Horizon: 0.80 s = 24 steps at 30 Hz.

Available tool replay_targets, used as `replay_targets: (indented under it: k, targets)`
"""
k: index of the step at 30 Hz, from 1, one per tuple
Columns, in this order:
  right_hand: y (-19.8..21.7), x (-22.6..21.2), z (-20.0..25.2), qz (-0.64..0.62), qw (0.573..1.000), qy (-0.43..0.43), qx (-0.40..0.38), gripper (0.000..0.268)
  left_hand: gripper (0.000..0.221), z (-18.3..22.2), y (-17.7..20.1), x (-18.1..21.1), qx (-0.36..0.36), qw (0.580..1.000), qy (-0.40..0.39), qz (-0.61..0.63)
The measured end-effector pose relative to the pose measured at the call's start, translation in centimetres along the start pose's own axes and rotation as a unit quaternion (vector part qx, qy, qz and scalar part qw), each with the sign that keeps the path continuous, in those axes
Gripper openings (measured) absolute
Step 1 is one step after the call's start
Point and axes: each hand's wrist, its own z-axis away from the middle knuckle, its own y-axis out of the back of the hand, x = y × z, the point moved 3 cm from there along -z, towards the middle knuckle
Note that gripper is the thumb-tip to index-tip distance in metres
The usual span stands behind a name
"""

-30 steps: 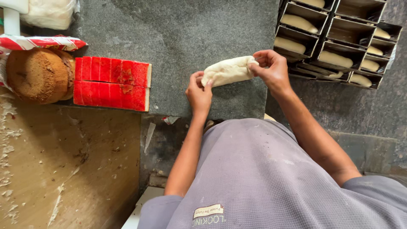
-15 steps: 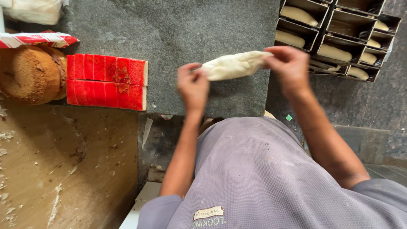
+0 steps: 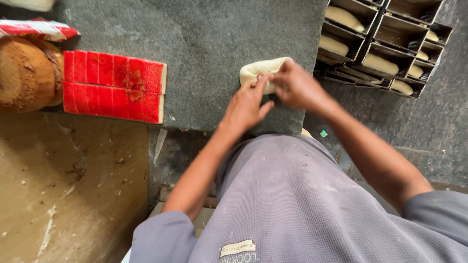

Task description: The person shapes portions of dough by hand on a counter and places them into individual metal baking molds on a rack.

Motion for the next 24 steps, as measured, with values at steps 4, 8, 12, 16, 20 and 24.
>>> replay_targets:
  k: [4, 8, 12, 16, 20, 24]
  targets:
    - [4.4, 0.4, -3.4, -0.066, 0.977, -0.111, 0.172, 0.018, 0.035, -3.3, 3.0, 0.6, 0.087, 0.993, 0.069, 0.032]
    - [2.4, 0.0, -5.9, -0.164, 0.934, -0.173, 0.267, 0.031, 0.028, -7.5, 1.2, 1.0, 0.409, 0.912, -0.005, 0.022]
    - [-1.8, 0.1, -6.0, -0.008, 0.95, -0.008, 0.311, 0.02, 0.041, -8.4, -3.6, -1.8, 0.358, 0.905, 0.051, -0.226]
    - [-3.0, 1.1, -5.5, -0.026, 0.963, -0.008, 0.268, 0.026, 0.028, -9.1, -4.9, -2.8, 0.323, 0.919, 0.047, -0.222]
    - [-2.7, 1.5, -6.3, -0.005, 0.966, -0.027, 0.256, 0.028, 0.014, -9.3, -3.8, -2.2, 0.31, 0.93, 0.047, -0.194]
    - [-2.5, 1.4, -6.6, -0.002, 0.971, -0.045, 0.237, 0.031, 0.016, -9.7, -2.8, -2.2, 0.277, 0.941, 0.038, -0.193]
